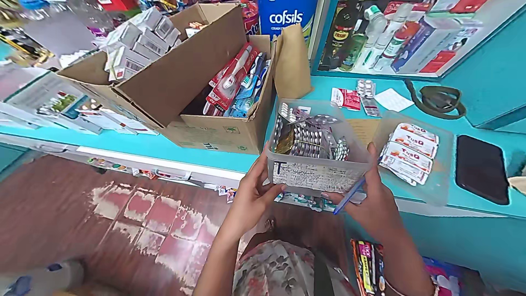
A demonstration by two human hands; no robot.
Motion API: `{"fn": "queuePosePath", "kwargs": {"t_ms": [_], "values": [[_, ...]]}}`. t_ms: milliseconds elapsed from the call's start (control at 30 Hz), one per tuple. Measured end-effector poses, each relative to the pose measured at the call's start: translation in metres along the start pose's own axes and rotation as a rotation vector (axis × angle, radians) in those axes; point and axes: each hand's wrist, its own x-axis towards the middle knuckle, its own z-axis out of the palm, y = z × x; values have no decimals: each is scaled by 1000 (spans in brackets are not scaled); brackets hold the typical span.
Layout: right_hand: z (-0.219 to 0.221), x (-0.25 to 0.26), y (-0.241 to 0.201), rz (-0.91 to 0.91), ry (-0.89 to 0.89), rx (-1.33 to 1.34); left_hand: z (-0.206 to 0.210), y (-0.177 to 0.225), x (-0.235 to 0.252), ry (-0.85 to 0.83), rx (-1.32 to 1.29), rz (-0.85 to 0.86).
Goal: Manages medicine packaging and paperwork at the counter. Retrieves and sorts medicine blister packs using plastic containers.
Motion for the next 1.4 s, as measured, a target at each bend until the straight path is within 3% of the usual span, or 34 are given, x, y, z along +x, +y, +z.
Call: {"fn": "queuePosePath", "kwargs": {"t_ms": [1400], "values": [[0, 12, 4, -31, -3, 51, -2, 2, 3, 17, 44, 24]]}}
